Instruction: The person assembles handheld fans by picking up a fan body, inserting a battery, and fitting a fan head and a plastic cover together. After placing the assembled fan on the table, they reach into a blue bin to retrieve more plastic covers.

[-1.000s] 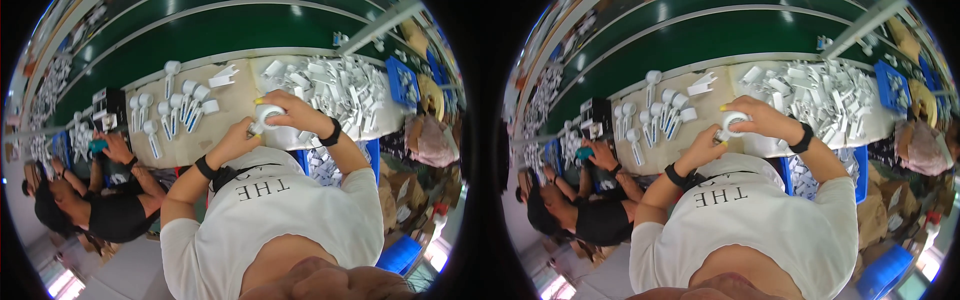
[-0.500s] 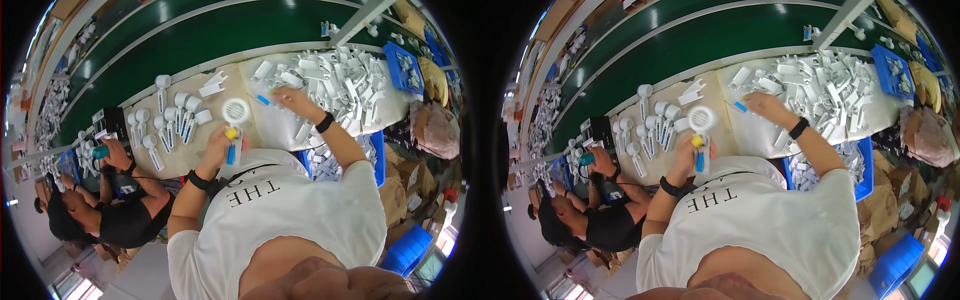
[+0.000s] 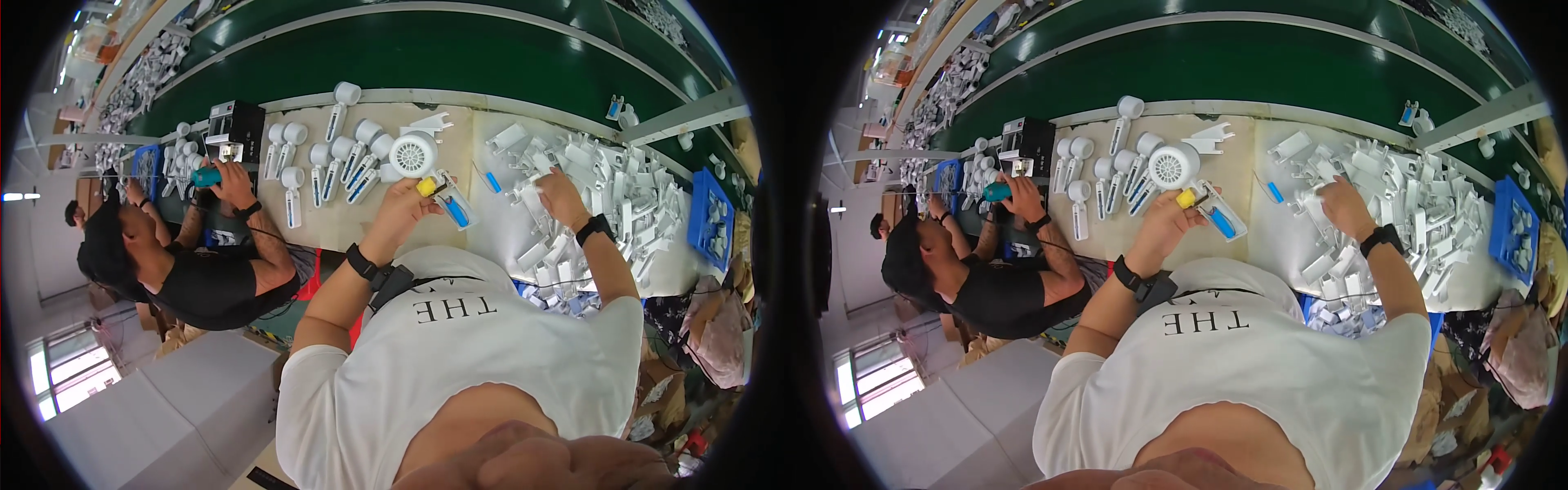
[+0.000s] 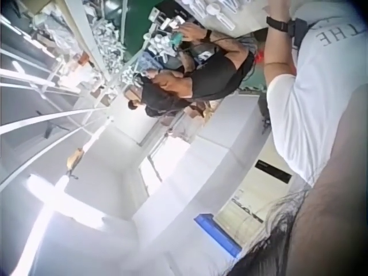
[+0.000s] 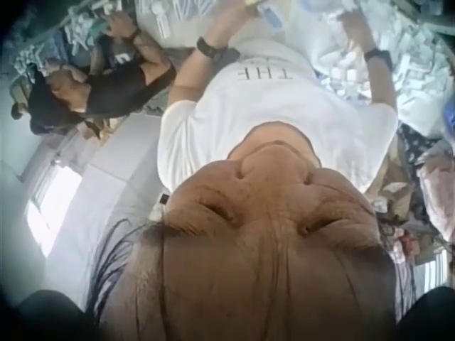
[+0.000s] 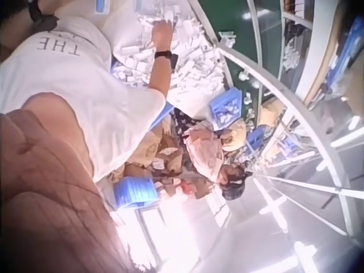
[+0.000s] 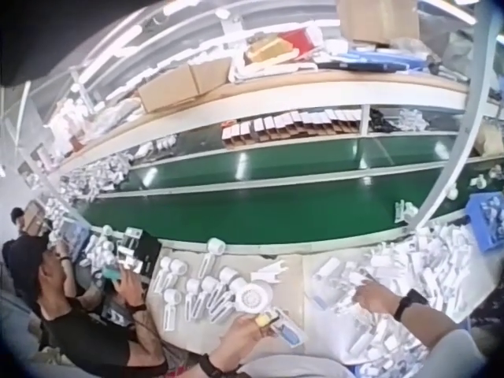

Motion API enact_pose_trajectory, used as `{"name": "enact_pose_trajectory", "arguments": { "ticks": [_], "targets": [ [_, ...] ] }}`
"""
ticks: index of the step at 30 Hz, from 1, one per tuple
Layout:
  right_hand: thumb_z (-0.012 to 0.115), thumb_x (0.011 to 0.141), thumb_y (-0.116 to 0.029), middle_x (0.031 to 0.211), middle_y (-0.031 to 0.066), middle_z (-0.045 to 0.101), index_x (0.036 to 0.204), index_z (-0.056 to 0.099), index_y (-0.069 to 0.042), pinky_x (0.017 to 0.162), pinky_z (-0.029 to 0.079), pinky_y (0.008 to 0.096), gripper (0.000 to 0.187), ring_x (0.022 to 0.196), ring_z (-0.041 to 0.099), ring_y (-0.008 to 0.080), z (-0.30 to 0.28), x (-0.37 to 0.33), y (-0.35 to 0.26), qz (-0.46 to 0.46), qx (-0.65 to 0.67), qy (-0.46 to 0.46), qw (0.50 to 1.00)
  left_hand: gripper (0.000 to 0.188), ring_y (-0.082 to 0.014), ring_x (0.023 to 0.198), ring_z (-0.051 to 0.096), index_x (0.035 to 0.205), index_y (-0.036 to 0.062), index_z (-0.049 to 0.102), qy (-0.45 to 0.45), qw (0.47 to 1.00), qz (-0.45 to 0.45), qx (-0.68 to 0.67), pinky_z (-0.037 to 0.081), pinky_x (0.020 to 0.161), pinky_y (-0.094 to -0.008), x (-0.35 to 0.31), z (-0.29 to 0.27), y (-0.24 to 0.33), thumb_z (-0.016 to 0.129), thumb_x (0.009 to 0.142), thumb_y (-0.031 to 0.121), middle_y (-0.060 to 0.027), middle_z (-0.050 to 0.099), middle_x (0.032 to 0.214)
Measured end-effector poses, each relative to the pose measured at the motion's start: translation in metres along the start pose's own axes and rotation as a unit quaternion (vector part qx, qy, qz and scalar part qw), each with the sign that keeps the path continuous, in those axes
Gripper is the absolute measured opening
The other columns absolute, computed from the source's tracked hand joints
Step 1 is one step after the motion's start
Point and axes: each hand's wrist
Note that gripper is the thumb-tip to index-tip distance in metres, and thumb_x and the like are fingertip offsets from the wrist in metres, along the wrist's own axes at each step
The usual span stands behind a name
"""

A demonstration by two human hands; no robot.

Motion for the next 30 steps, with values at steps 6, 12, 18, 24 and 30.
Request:
{"name": "enact_pose_trajectory", "arguments": {
  "ticks": [6, 12, 18, 24, 30],
  "targets": [
    [0.07, 0.066, -0.017, 0.081, 0.0045, 0.052, 0.121, 0.041, -0.006, 0.064, 0.044, 0.0278, 0.063, 0.07, 0.052, 0.0109, -0.052, 0.048, -0.1, 0.328, 0.522, 0.057, 0.785, 0.029, -0.016, 0.089, 0.058, 0.112, 0.0004, 0.051, 0.05, 0.997, 0.064, 0.006, 0.048, 0.07, -0.0274, 0.003, 0.002, -0.017, 0.049, 0.087, 0.016, -0.0119, 0.057, 0.11],
    [0.071, 0.064, -0.017, 0.094, 0.0104, 0.054, 0.118, 0.046, -0.008, 0.07, 0.045, 0.033, 0.06, 0.081, 0.054, 0.024, -0.075, 0.066, -0.188, 0.103, 0.326, 0.072, 0.937, 0.03, -0.0182, 0.093, 0.057, 0.113, -0.0005, 0.048, 0.089, 0.991, 0.093, -0.043, 0.047, 0.076, -0.0304, 0.001, 0.006, -0.022, 0.045, 0.089, 0.017, -0.0121, 0.055, 0.112],
    [0.069, 0.066, -0.016, 0.114, 0.0129, 0.05, 0.117, 0.048, -0.008, 0.084, 0.044, 0.0344, 0.055, 0.103, 0.049, 0.0317, -0.075, 0.078, -0.198, 0.086, 0.172, 0.214, 0.958, 0.029, -0.0181, 0.093, 0.057, 0.11, -0.0037, 0.048, 0.071, 0.987, 0.124, -0.072, 0.046, 0.081, -0.0316, -0.009, 0.007, -0.027, 0.044, 0.09, 0.016, -0.0126, 0.055, 0.109],
    [0.068, 0.067, -0.013, 0.122, 0.0114, 0.047, 0.119, 0.046, -0.008, 0.094, 0.037, 0.0388, 0.057, 0.113, 0.044, 0.0307, -0.078, 0.086, -0.213, 0.071, 0.19, 0.231, 0.951, 0.027, -0.0163, 0.093, 0.056, 0.109, -0.0028, 0.05, 0.083, 0.979, 0.168, -0.084, 0.045, 0.08, -0.03, -0.013, 0.004, -0.026, 0.047, 0.089, 0.016, -0.0101, 0.056, 0.106],
    [0.068, 0.066, -0.012, 0.123, 0.0118, 0.047, 0.12, 0.044, -0.007, 0.097, 0.032, 0.0435, 0.059, 0.111, 0.045, 0.0299, -0.077, 0.085, -0.213, 0.059, 0.161, 0.246, 0.954, 0.028, -0.0148, 0.095, 0.055, 0.112, -0.0009, 0.05, 0.04, 0.979, 0.169, -0.103, 0.044, 0.082, -0.0286, -0.022, 0.015, -0.019, 0.05, 0.087, 0.013, -0.0076, 0.055, 0.109]
  ]
}}
Point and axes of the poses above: each hand's wrist, its own x-axis towards the middle knuckle, its own z-axis out of the palm, y = z × x
